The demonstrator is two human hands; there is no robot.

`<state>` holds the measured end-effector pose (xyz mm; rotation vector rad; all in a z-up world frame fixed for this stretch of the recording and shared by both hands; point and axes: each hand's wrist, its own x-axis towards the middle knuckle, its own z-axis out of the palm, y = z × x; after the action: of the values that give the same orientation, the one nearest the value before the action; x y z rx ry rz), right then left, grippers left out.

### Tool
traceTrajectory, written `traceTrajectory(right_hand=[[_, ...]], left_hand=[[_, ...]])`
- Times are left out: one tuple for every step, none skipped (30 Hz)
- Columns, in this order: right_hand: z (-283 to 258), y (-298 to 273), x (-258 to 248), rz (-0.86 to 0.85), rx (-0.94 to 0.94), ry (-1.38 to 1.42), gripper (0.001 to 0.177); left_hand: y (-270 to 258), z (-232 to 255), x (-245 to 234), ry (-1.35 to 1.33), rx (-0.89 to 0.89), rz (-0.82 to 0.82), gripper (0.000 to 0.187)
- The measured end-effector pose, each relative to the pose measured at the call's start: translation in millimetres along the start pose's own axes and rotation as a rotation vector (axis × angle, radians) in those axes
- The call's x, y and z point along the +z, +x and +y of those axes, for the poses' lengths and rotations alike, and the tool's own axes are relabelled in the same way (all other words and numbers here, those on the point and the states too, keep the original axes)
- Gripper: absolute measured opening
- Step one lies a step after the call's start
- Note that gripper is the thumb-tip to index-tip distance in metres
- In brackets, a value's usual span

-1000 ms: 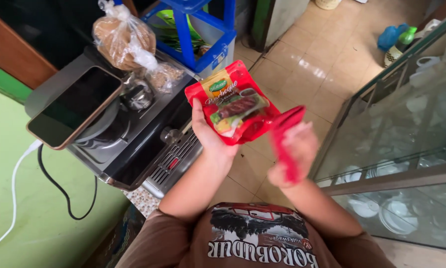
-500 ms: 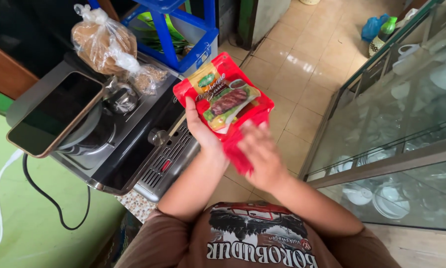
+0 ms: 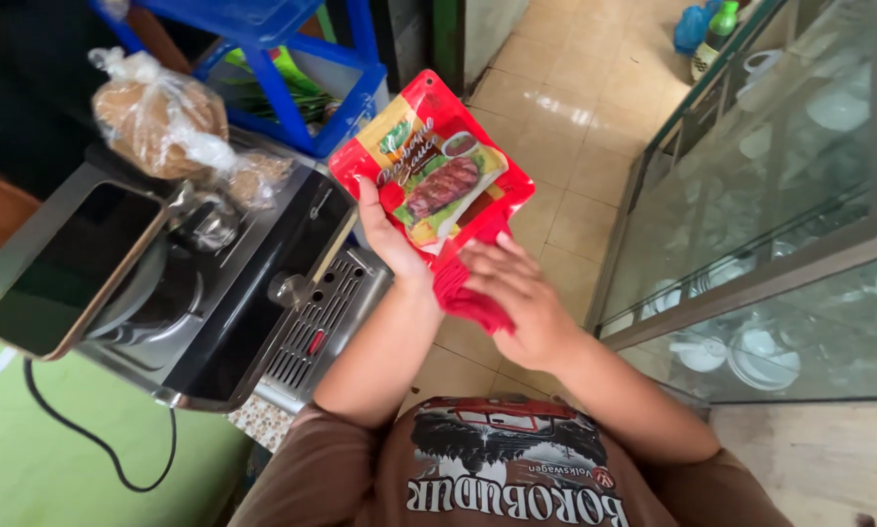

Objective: The person retrieves a plastic storage bin, removes a packet of seasoning, and places it on a glass display counter. They then take a red cloth and wipe the surface of a red sauce packet repeatedly, moving around the room while continuing to clean the packet. After finishing, they place the cleaned packet on the counter and repeat the wiping process on a smaller red packet.

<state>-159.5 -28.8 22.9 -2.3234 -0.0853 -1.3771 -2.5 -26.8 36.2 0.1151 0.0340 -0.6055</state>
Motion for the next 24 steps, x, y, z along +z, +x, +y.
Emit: traceTrajectory(right_hand=[[2.5,2.4,-10.0,0.004,0.008,-0.01,0.026],[5.1,4.6,-20.1,0.057,0.106,-0.018,0.025],[7.6,6.2,-31.3,0.111,0.207,-0.032,0.024],[13.3,-0.2,-37.1,0.117,0.217,-0.046,0.024],[19.8,-5.4,-42.8,0.391,0.517,0.092,0.016],[26.0,-10.8,-48.4,0.67,0.809,0.236,0.014],[21.4,-12.3,-52.4,0.678,0.809,0.223,0.014],[16.6,-13.8,-56.1,0.784,0.704,0.133,0.016],[11.6,-15.3,-59.4,0.883,0.598,0.044,0.017],[2.9,-4.0,-58.6,0.887,0.596,0.033,0.017],[-5.6,7.3,-57.3,0.679,0.436,0.049,0.032],[-14.1,18.6,-55.8,0.469,0.277,0.063,0.054],[-5.6,15.0,-62.8,0.471,0.277,0.058,0.054],[2.7,11.4,-69.8,0.224,0.292,-0.102,0.055],[10.5,7.2,-76.1,-0.027,0.307,-0.256,0.059],[10.5,13.1,-85.0,-0.028,0.311,-0.259,0.059],[11.4,20.3,-94.3,-0.057,0.38,-0.185,0.061],[12.2,27.7,-103.5,-0.085,0.448,-0.111,0.063],[7.4,23.2,-98.2,-0.089,0.449,-0.109,0.063],[2.5,18.7,-93.0,-0.181,0.331,-0.288,0.064],[-1.1,15.7,-87.9,-0.267,0.205,-0.466,0.064],[-6.0,12.9,-85.4,-0.267,0.201,-0.466,0.064],[-10.7,10.2,-83.2,-0.314,0.135,-0.514,0.066],[-15.3,7.4,-81.0,-0.361,0.069,-0.563,0.068]], left_hand=[[-3.6,-2.7,7.2,0.003,-0.013,0.001,0.053],[-7.2,-5.5,14.3,-0.034,-0.04,-0.044,0.056],[-10.7,-9.9,21.5,-0.073,-0.072,-0.088,0.059],[-11.5,-13.5,17.6,-0.072,-0.09,-0.086,0.059],[-11.0,-17.1,14.9,-0.06,-0.095,-0.12,0.06],[-10.6,-20.4,12.2,-0.048,-0.1,-0.155,0.062],[-19.3,-23.9,15.8,-0.052,-0.114,-0.156,0.062],[-27.9,-27.0,19.3,-0.009,-0.169,-0.222,0.065],[-37.0,-29.3,22.5,0.034,-0.221,-0.288,0.068],[-35.1,-37.3,15.7,0.03,-0.232,-0.289,0.068],[-33.3,-44.9,8.5,0.043,-0.285,-0.313,0.069],[-31.7,-52.6,1.4,0.055,-0.338,-0.337,0.07],[-38.9,-50.7,6.6,0.053,-0.343,-0.339,0.07],[-46.1,-48.7,11.8,0.143,-0.459,-0.34,0.069],[-53.7,-45.6,16.1,0.235,-0.574,-0.338,0.068],[-56.1,-53.6,6.1,0.234,-0.578,-0.336,0.068],[-57.6,-61.8,-2.8,0.265,-0.584,-0.303,0.072],[-59.2,-70.0,-11.5,0.297,-0.59,-0.271,0.077],[-60.1,-65.8,-3.7,0.295,-0.587,-0.267,0.077],[-60.9,-61.7,4.2,0.216,-0.62,-0.378,0.077],[-59.9,-58.1,13.5,0.135,-0.65,-0.495,0.078],[-57.3,-57.8,13.6,0.135,-0.647,-0.498,0.078],[-54.4,-57.8,14.0,0.136,-0.652,-0.498,0.078],[-51.5,-57.9,14.3,0.138,-0.657,-0.498,0.078]])
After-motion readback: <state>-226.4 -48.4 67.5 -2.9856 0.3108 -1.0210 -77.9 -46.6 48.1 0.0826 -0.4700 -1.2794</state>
